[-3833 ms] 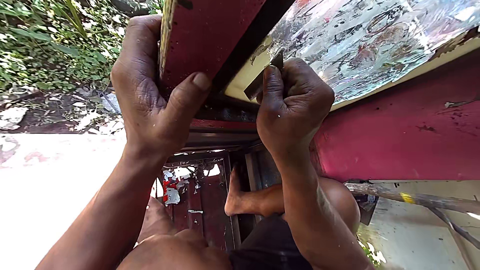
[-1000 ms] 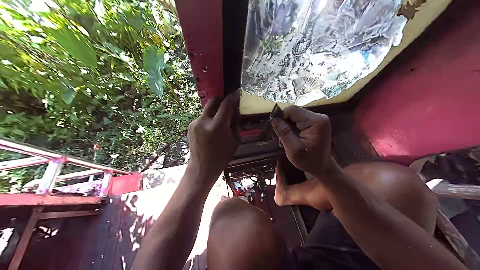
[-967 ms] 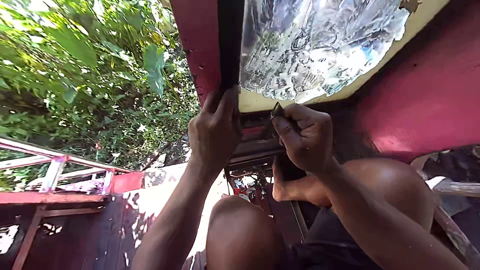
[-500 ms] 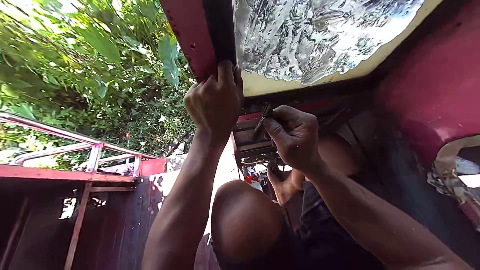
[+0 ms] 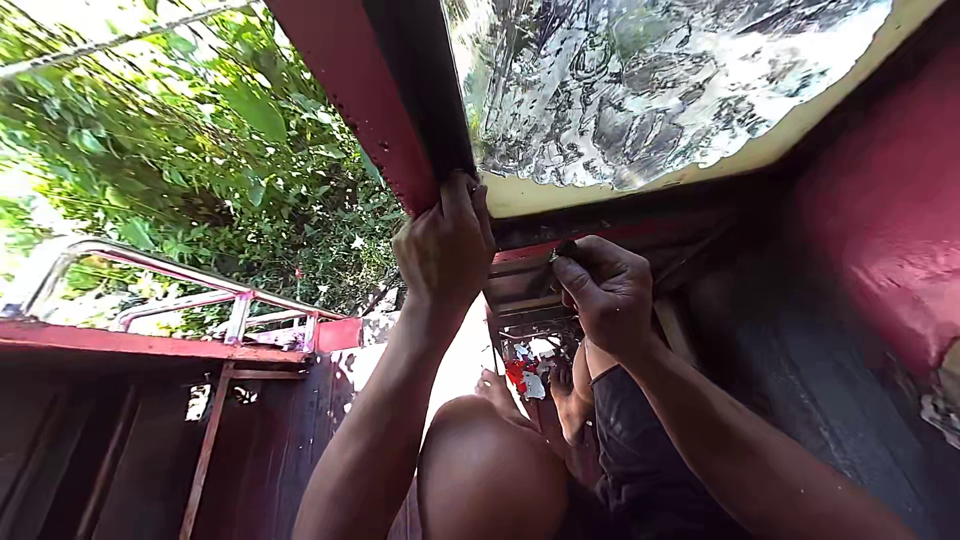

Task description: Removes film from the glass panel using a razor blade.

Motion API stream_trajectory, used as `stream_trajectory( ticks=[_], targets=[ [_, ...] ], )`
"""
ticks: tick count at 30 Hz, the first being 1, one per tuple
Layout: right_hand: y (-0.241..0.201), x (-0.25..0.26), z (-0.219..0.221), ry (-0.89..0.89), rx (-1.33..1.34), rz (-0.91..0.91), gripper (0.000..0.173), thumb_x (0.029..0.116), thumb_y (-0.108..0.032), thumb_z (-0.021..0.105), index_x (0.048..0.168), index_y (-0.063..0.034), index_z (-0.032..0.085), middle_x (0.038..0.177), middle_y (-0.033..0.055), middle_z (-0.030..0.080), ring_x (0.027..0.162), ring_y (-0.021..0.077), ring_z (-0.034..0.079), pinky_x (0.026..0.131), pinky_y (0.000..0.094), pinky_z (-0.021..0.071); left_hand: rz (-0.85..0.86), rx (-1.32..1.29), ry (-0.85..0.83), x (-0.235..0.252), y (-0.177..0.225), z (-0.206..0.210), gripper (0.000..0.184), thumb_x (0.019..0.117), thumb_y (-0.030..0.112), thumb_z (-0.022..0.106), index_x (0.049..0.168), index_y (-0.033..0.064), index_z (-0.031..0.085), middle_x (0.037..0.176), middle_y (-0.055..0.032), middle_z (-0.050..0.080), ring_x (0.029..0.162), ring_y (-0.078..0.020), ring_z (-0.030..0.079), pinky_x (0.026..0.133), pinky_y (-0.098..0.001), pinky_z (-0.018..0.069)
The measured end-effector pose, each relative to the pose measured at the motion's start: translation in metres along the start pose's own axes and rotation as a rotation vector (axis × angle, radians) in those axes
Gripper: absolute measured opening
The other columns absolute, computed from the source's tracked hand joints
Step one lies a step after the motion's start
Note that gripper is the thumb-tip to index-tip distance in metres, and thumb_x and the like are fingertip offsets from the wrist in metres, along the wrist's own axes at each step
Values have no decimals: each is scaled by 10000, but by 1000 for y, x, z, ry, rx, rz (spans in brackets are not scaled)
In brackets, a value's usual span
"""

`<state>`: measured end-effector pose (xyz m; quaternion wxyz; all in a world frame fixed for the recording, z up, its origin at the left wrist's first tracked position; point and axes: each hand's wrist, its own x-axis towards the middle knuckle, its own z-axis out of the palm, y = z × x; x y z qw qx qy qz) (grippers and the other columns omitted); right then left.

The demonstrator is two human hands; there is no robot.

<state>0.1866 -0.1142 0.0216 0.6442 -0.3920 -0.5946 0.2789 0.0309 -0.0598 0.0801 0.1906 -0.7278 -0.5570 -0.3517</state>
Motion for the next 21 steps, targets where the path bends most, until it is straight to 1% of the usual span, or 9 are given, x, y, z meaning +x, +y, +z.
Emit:
stream_trajectory(
  ticks=[2,6,9,11,13,14,16,18,21],
  targets=[
    [7,4,0,-4,22,22,83,956,-30,589,926,-79,649,713,-105,617,546,-66,527,496,107,462,13,-45,18,-4,-1,3,263,1045,222,524,1039,6,673,674,-142,666,570,-319,662,500,-466,467],
    [15,14,-2,-56,0,42,61,929,-36,633,947,-94,635,753,-96,641,606,-58,588,550,112,517,56,-138,115,-7,-12,11,235,1015,258,615,1022,39,700,733,-101,714,591,-222,678,492,-392,477],
    [16,25,-5,-106,-55,53,89,886,-46,694,947,-90,647,769,-66,656,614,-35,604,550,134,528,81,-176,149,-3,-13,13,272,993,288,665,1049,24,698,663,-79,666,532,-189,615,469,-356,437],
    [13,37,-7,-133,-90,48,121,862,-54,712,951,-101,645,770,-63,656,612,-34,600,545,137,518,70,-196,153,0,-12,12,336,959,326,706,1072,13,664,637,-53,644,522,-148,605,477,-324,447],
    [9,48,-8,-164,-53,40,124,872,-35,711,960,-89,643,773,-52,652,610,-24,595,540,139,514,69,-287,147,-2,-11,11,275,965,256,712,1049,-4,682,690,-61,669,570,-94,615,525,-253,476],
    [7,52,-8,-179,-8,35,125,877,-17,703,972,-74,645,783,-48,647,618,-22,593,549,134,518,73,-355,136,-4,-10,10,236,979,201,691,1054,-23,689,743,-74,682,611,-64,618,563,-211,495],
    [6,56,-9,-192,104,24,136,879,23,692,990,-41,644,798,-44,647,637,-30,602,579,120,540,71,-501,95,-10,-8,10,188,995,120,645,1073,-45,691,832,-93,698,674,-32,627,622,-173,520],
    [9,57,-7,-180,182,3,113,878,36,679,959,-34,644,783,-47,642,635,-30,598,579,119,540,31,-644,25,-18,-4,11,158,1000,80,617,1077,-39,688,873,-67,697,692,1,627,609,-147,530],
    [13,53,-6,-168,205,-3,100,880,28,679,916,-51,629,746,-60,620,601,-42,569,545,104,511,-49,-818,-95,-27,2,10,161,1003,27,577,1104,-47,679,901,-35,670,651,20,589,557,-129,507]
  ],
)
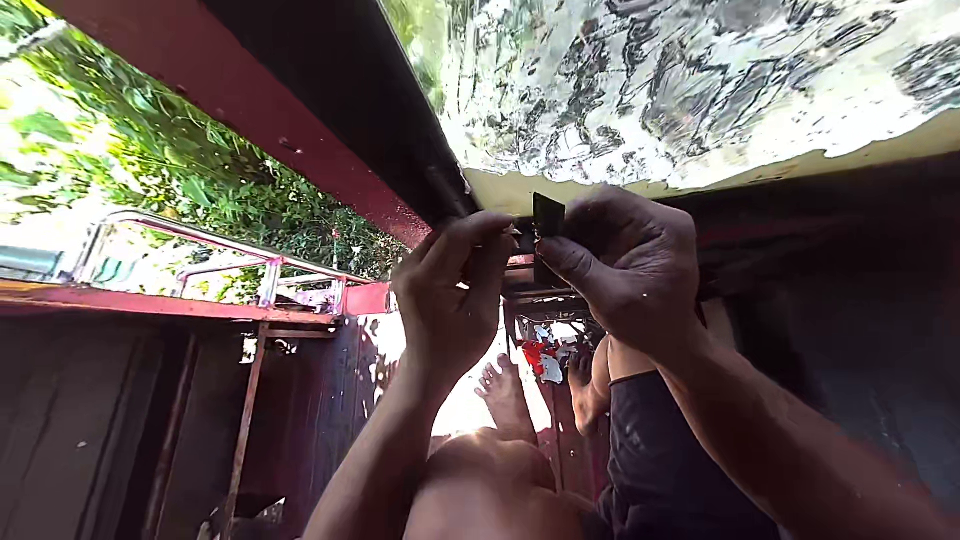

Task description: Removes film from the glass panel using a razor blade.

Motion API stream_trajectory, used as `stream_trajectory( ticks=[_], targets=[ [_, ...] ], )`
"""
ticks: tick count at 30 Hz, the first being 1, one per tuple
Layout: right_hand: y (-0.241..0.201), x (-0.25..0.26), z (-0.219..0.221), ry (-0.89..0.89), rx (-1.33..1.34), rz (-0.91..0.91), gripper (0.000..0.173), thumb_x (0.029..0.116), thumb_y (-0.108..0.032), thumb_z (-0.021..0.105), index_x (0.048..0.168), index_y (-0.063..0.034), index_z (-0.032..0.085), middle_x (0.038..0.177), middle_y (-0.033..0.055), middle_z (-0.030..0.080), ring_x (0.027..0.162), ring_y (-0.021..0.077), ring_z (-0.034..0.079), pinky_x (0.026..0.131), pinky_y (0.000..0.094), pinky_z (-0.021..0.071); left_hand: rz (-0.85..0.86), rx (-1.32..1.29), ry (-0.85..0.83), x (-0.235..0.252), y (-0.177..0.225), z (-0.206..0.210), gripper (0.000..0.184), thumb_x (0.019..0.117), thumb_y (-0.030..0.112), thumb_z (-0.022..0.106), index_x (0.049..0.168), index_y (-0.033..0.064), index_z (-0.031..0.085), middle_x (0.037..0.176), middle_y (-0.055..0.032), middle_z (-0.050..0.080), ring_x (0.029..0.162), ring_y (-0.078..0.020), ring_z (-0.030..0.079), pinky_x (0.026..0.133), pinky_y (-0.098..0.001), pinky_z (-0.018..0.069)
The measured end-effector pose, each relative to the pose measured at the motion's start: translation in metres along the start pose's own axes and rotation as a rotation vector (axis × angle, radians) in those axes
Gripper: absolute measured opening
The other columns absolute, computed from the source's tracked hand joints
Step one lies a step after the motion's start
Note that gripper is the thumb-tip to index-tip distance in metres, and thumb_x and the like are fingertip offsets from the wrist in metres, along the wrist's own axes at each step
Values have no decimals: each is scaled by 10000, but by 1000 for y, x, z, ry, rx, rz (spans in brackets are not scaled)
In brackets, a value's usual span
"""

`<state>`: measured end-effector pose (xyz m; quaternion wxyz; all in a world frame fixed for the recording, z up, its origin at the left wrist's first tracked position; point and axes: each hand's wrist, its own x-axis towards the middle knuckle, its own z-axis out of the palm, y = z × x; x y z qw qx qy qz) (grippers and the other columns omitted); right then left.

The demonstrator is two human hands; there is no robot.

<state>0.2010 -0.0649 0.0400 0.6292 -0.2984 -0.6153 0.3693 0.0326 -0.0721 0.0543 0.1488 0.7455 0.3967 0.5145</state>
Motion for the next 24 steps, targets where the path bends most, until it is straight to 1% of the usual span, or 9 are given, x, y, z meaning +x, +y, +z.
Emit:
stream_trajectory(
  ticks=[3,5,8,11,14,16,18,20,24],
  targets=[
    [1,-7,0,16,-10,9,96,876,15,688,913,-55,633,749,-59,624,591,-42,564,529,103,502,-94,-190,-95,-2,6,2,170,1008,20,557,1141,-26,653,888,34,666,596,48,557,514,-116,494],
    [0,-13,1,40,-58,-15,90,871,0,704,910,-52,642,747,-57,631,586,-44,562,516,101,492,-139,-284,-139,-3,10,2,129,1002,39,569,1101,5,646,819,62,650,551,42,520,482,-124,465],
    [-3,-19,-1,57,-172,-78,76,856,-11,725,906,-23,671,747,-40,646,593,-56,559,524,89,484,-241,-341,-193,-5,14,0,65,983,35,594,1019,45,648,762,71,640,519,39,509,462,-122,452],
    [-14,-23,-8,-24,-191,-32,82,859,-23,743,910,-48,683,769,-56,668,624,-60,592,565,86,513,-327,-448,-291,-7,12,-8,85,996,25,572,986,56,651,703,64,610,498,23,495,456,-134,439],
    [-25,-27,-9,-36,-182,6,76,857,-11,716,899,-61,677,735,-62,652,573,-41,574,508,101,496,-302,-402,-328,-11,13,-15,106,1004,17,552,1002,29,658,716,14,616,465,2,469,424,-137,420],
    [-29,-27,-10,25,-216,-17,87,855,-8,693,908,-70,663,740,-74,635,574,-45,565,506,101,494,-276,-307,-275,-9,11,-20,153,1016,22,516,1054,29,664,785,14,645,482,17,464,433,-128,407],
    [-30,-26,-11,62,-232,-32,109,853,-1,679,918,-83,650,762,-85,632,598,-47,576,528,103,511,-199,-181,-158,-5,7,-23,196,1014,11,499,1108,2,670,839,13,660,531,32,483,476,-126,416],
    [-30,-24,-9,59,-232,-32,120,846,-2,685,920,-90,650,767,-87,635,606,-44,586,536,105,521,-106,-101,-63,0,3,-25,210,1011,6,472,1131,-17,643,834,1,636,559,21,485,498,-133,412],
    [-24,-21,-6,22,-220,-42,118,833,1,688,906,-87,657,755,-89,641,605,-45,590,540,106,525,-31,-83,4,4,-4,-21,202,1045,63,433,1002,2,621,691,43,540,522,29,446,485,-117,392]
  ],
)
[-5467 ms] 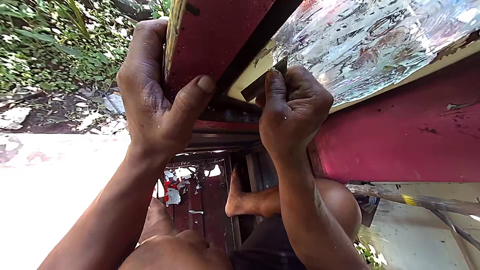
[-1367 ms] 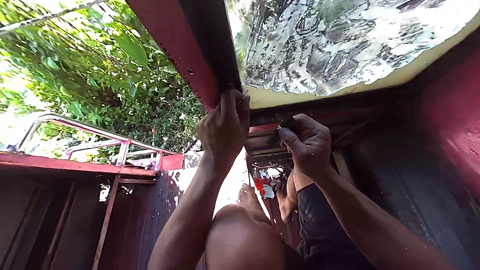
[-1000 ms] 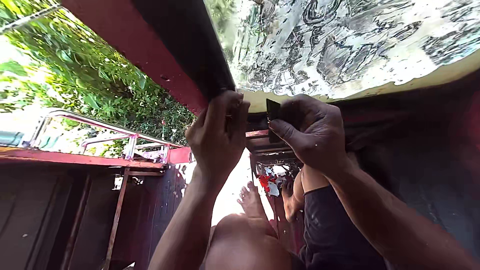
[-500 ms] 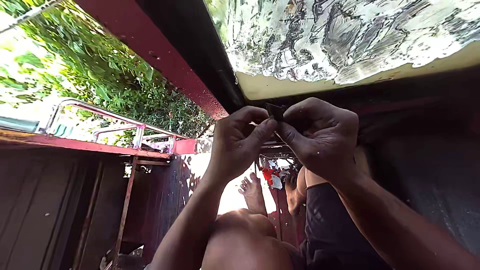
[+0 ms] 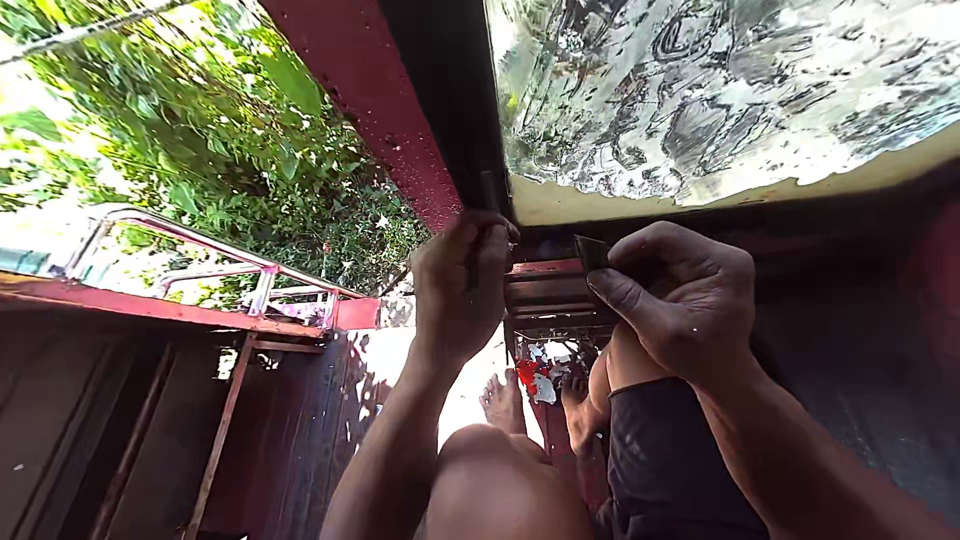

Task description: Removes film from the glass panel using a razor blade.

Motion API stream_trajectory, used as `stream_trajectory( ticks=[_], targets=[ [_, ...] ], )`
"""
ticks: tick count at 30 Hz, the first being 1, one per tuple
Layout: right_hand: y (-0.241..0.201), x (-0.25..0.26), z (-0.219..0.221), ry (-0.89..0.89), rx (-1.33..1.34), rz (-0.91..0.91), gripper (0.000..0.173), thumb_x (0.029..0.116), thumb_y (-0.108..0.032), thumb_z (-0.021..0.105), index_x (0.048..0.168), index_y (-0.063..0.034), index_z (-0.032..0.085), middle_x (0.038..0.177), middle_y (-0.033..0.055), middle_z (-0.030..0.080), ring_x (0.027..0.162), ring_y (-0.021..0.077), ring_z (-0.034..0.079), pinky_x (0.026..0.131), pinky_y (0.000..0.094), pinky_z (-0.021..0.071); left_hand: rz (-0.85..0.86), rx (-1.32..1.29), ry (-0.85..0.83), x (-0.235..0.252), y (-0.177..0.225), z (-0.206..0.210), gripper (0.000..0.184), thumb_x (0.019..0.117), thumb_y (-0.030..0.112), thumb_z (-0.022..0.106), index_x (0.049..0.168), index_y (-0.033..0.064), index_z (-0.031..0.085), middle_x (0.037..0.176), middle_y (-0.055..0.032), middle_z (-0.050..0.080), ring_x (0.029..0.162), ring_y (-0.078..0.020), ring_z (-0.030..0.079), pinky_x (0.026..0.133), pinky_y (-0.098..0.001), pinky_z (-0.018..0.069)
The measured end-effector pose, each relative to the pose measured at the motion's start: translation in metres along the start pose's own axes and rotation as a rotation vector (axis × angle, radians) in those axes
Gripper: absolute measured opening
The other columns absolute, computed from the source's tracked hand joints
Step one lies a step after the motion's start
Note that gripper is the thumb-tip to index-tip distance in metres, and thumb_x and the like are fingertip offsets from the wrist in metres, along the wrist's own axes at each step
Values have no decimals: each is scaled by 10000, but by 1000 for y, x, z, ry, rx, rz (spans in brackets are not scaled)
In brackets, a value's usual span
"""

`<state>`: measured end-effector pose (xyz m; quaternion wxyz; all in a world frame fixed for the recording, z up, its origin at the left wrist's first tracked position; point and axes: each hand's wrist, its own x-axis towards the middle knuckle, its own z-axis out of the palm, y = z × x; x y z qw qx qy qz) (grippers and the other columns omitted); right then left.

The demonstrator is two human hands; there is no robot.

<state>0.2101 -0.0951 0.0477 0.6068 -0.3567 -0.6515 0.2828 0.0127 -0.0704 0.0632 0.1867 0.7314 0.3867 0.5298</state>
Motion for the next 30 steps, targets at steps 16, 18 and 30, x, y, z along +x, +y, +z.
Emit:
stream_trajectory(
  ticks=[16,18,30],
  targets=[
    [26,-26,-3,-61,55,101,121,837,10,690,904,-87,666,743,-93,643,588,-44,582,527,114,520,253,473,265,6,-6,26,219,960,49,602,1135,-42,695,946,-159,717,730,-102,651,590,-196,492],
    [24,-30,-5,-64,62,90,123,837,15,687,902,-86,662,749,-93,643,595,-46,584,531,109,522,246,517,302,10,-6,28,255,944,119,662,1123,-62,676,862,-119,718,656,-93,625,534,-218,463],
    [12,-52,1,-30,7,153,135,801,-3,704,874,-113,677,715,-103,637,572,-47,571,521,117,513,76,782,205,24,14,18,264,1025,235,581,1074,22,729,770,-119,725,631,-257,690,533,-440,488]
  ],
)
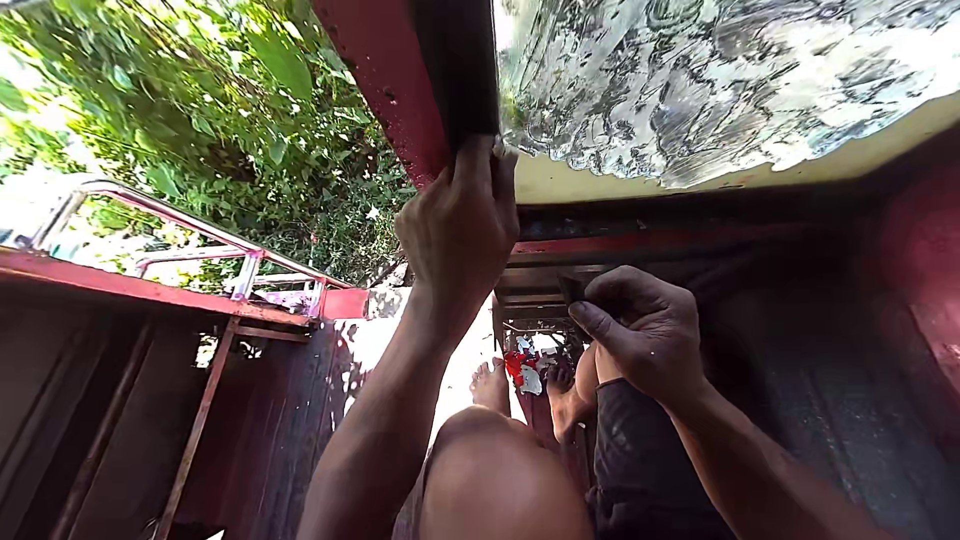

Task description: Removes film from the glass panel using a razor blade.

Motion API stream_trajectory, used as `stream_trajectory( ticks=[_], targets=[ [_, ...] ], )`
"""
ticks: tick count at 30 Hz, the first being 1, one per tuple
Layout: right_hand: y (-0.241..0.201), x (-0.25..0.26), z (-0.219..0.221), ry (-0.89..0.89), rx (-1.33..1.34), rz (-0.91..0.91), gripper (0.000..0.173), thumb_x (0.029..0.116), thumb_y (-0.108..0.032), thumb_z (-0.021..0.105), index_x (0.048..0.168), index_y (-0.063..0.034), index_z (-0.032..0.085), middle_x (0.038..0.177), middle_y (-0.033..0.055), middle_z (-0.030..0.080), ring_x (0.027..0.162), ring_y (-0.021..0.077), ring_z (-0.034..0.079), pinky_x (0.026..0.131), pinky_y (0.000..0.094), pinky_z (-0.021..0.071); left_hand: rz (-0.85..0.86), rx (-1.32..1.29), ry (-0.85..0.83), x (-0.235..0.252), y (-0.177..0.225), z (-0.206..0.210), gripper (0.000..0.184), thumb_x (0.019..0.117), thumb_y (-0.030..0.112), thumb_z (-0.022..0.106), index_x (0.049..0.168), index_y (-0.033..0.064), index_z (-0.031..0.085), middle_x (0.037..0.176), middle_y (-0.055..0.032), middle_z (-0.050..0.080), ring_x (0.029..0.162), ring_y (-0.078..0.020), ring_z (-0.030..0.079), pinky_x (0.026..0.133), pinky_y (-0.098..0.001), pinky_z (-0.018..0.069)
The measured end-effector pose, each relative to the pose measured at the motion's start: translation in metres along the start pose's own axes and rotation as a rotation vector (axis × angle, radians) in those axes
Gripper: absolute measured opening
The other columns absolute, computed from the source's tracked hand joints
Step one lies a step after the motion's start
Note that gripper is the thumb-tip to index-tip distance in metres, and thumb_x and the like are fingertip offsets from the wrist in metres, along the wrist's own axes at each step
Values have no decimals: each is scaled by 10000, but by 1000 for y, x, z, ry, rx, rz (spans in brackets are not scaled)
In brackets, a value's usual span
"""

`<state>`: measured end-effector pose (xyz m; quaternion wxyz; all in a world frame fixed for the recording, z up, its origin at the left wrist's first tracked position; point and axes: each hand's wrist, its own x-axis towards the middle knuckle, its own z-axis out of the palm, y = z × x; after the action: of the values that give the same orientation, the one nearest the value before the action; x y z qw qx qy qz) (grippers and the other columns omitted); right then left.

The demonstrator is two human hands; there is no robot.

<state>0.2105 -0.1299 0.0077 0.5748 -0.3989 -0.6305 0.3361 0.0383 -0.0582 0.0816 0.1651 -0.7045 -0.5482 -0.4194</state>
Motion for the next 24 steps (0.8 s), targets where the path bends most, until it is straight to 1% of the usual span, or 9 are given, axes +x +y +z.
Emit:
stream_trajectory(
  ticks=[3,6,11,14,16,19,20,23,24],
  targets=[
    [2,2,-1,22,2,6,137,809,-2,707,886,-113,684,725,-100,643,580,-44,576,530,119,517,20,-277,-105,-16,-20,-2,257,1054,210,545,1059,-4,687,787,-79,729,664,-162,696,608,-366,555],
    [4,6,-1,29,0,21,145,855,-16,690,964,-111,695,791,-86,670,633,-25,609,568,132,539,-93,-490,-194,-51,-44,4,325,1104,193,407,954,8,628,717,-36,662,519,-72,558,497,-256,487],
    [5,27,-1,-13,-156,-43,97,934,-77,602,1001,-115,660,822,-94,638,633,-45,572,571,131,515,-647,-997,-316,-148,-94,45,456,1004,157,331,604,182,549,523,106,575,459,5,522,498,-194,472],
    [-10,60,-7,-39,-418,-267,105,978,-108,567,1002,-40,642,801,-17,625,631,-16,558,581,156,503,-974,-981,-326,-194,-104,65,535,1014,116,301,519,172,495,453,91,536,400,8,467,440,-190,408],
    [-26,86,-9,-55,-620,-456,140,991,-100,565,1006,3,660,812,62,665,661,60,607,594,213,523,-1104,-876,-364,-224,-113,81,538,1066,121,337,584,81,573,499,45,597,395,-1,474,432,-193,420],
    [-38,118,-6,-54,-785,-699,162,991,-70,579,1016,19,712,849,149,703,695,169,659,589,269,521,-1198,-750,-464,-270,-131,104,331,1087,134,458,941,-34,703,794,-39,721,474,-16,490,490,-204,441],
    [-38,125,-4,-42,-808,-757,166,989,-63,586,1018,19,727,831,156,695,678,187,654,566,277,504,-1204,-730,-465,-287,-137,111,245,1066,107,516,1068,-60,696,880,-83,709,511,-35,501,506,-218,448],
    [-33,135,1,-5,-814,-884,157,983,-51,611,1012,25,746,806,158,691,656,173,643,557,246,486,-1276,-635,-402,-311,-132,109,251,992,42,614,1118,-174,606,897,-259,652,583,-195,559,531,-335,481],
    [-31,137,1,1,-808,-914,151,977,-43,617,1014,30,744,801,158,695,663,161,643,577,228,489,-1499,-647,-703,-279,-129,82,335,1060,84,525,1316,-133,514,1120,-256,620,842,-268,593,795,-415,503]
  ],
)
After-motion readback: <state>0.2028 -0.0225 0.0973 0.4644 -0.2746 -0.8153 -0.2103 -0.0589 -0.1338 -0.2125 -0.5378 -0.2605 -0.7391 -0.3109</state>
